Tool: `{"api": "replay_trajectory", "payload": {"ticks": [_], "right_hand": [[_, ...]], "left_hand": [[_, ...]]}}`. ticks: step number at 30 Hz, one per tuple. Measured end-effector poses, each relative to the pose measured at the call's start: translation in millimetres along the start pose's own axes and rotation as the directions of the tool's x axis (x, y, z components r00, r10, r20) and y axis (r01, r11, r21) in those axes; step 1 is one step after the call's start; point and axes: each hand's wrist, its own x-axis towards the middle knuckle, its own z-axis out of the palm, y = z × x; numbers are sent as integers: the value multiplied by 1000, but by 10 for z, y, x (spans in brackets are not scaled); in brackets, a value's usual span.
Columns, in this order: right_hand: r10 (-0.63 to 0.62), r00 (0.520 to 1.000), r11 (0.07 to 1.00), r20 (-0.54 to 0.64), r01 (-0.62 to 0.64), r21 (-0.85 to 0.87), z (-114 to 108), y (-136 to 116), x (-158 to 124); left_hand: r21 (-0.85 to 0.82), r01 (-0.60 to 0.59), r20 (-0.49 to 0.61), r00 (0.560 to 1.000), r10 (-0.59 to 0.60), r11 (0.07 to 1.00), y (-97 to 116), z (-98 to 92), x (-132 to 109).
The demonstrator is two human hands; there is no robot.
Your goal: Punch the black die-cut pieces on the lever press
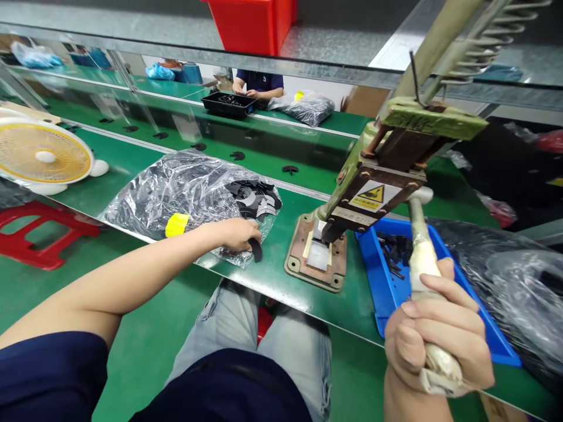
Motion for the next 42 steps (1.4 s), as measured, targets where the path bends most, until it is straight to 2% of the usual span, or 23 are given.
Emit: {"api": "replay_trajectory", "payload": {"ticks": [2,4,6,7,9,11,13,14,19,23,26,32,38,40,42], "right_hand": [[-26,1000,1000,10,26,13,-9,-10,-15],[-41,999,999,32,40,19,-19,-28,-20],[-44,998,999,43,43,22,-20,-46,-20],[-46,998,999,44,45,25,-17,-52,-21],[-48,998,998,35,47,35,-7,-60,-25],[-41,999,998,25,40,44,1,-65,-35],[-22,999,999,23,21,50,1,-73,-45],[-13,999,999,29,11,52,-1,-78,-50],[-10,999,999,36,9,45,-17,-102,-55],[-11,998,999,57,8,49,-25,-97,-52],[-17,998,999,57,15,46,-18,-90,-55],[-30,999,999,43,29,20,-4,-85,-65],[-34,998,999,57,33,18,-19,-65,-64],[-40,997,999,59,39,19,-22,-67,-54],[-51,997,998,63,49,26,-27,-74,-40]], "left_hand": [[-7,-28,20,999,28,1000,38,-57,47],[-85,-46,-22,999,44,995,98,-95,84],[-263,-17,-106,994,-11,965,188,-95,140],[-393,3,-137,989,-62,919,246,-78,182],[-672,21,-138,979,-153,740,383,-15,304],[-867,18,-93,976,-198,498,538,65,468],[-946,32,-49,970,-240,322,687,136,648],[-959,35,-43,963,-266,281,754,162,733],[-949,31,-90,926,-367,313,953,221,1022],[-962,87,-14,930,-367,257,1000,259,1138],[-955,129,34,943,-332,268,1021,261,1201],[-903,202,123,967,-222,380,1055,79,1312],[-779,427,324,901,-288,459,995,-156,1476],[-761,447,355,893,-276,470,977,-168,1510],[-773,425,346,905,-247,471,987,-133,1503]]}}
